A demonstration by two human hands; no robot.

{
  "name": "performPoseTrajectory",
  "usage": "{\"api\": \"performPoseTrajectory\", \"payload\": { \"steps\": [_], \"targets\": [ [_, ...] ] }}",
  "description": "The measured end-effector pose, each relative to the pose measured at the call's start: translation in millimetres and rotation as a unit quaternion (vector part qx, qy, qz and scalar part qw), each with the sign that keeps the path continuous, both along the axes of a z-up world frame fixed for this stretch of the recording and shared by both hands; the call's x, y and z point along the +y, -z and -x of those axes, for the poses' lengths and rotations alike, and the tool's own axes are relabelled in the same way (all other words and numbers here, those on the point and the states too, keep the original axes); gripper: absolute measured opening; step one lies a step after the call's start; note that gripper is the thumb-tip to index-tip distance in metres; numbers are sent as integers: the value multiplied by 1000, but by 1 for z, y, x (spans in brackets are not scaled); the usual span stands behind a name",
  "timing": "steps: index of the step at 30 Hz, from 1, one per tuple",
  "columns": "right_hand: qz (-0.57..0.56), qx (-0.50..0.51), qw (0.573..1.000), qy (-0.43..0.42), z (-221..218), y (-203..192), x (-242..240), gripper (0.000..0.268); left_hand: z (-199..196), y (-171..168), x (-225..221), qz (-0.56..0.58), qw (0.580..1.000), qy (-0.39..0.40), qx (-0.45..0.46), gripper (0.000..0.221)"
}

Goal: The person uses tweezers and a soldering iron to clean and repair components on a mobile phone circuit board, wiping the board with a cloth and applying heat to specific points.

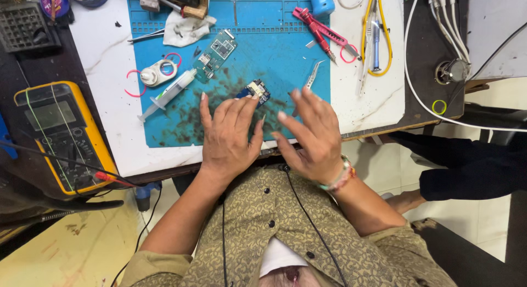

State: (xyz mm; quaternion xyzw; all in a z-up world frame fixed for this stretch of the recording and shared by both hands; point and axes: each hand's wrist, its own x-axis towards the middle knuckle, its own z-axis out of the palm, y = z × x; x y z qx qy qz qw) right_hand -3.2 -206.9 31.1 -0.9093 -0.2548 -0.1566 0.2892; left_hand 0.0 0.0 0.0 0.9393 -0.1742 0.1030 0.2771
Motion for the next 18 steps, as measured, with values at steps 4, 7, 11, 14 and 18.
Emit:
{"api": "performPoseTrajectory", "payload": {
  "steps": [4,7,11,14,18],
  "targets": [
    [-47,19,999,5,-9,20,1,35,-2,-1,0,7,1000,0,-1,48],
    [-22,18,999,23,-17,24,4,37,-2,-1,-1,9,1000,-2,0,47],
    [3,9,1000,7,-11,0,9,53,-1,-1,-1,15,1000,-1,-3,46],
    [-298,223,918,-136,1,-22,6,57,-2,-1,0,19,1000,-5,-5,43],
    [-431,381,806,-136,6,-27,-14,45,-2,-1,-3,25,1000,-6,-15,40]
  ]
}}
